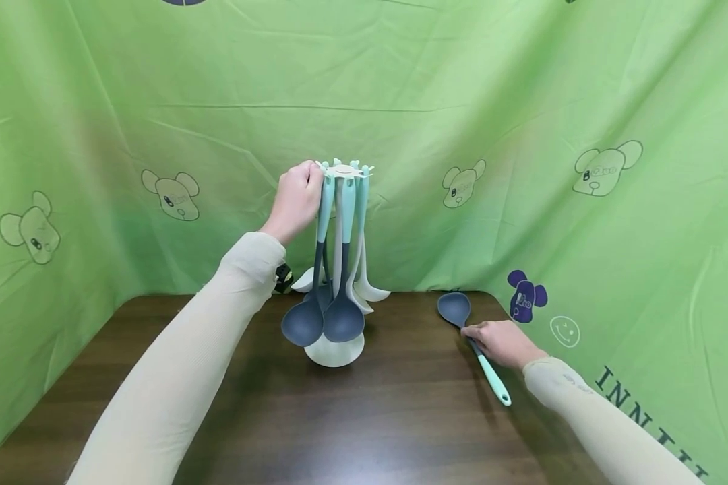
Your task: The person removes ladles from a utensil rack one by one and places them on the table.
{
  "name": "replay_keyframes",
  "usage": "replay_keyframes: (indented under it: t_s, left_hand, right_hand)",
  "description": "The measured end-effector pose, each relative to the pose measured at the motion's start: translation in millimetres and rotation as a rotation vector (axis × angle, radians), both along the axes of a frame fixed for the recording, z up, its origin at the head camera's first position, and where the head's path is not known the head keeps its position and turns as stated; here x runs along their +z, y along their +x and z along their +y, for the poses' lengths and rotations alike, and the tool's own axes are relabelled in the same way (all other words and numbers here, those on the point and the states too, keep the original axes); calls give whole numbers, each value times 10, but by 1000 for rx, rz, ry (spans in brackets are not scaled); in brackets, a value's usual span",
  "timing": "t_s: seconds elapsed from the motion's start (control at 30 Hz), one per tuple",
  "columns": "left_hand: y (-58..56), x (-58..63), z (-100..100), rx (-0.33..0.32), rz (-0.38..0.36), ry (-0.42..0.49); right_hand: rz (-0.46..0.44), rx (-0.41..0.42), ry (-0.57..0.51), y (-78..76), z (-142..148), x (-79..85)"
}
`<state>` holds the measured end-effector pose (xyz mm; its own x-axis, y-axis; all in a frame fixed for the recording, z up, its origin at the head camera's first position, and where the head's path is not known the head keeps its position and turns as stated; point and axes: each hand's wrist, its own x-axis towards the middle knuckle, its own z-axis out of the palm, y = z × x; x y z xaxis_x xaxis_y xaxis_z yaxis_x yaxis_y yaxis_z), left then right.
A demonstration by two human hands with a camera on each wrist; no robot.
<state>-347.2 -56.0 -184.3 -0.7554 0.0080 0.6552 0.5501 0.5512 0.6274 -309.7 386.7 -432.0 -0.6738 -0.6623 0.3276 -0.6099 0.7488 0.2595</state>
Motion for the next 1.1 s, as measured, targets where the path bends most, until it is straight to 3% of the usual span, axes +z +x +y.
replay_keyframes:
  t_s: [0.4, 0.63, 0.77, 1.1]
  left_hand:
    - [53, -7, -5, -7, -11, 6]
    - [42, -22, 6, -19, 8, 17]
    - [38, -22, 12, -16, 8, 21]
    - [31, -16, 18, -12, 6, 24]
  right_hand:
    - [30, 92, 45, 61, 51, -116]
    - [43, 73, 44, 68, 76, -151]
    - [3, 11, 24, 100, 61, -151]
    - [-138, -265, -112, 179, -118, -140]
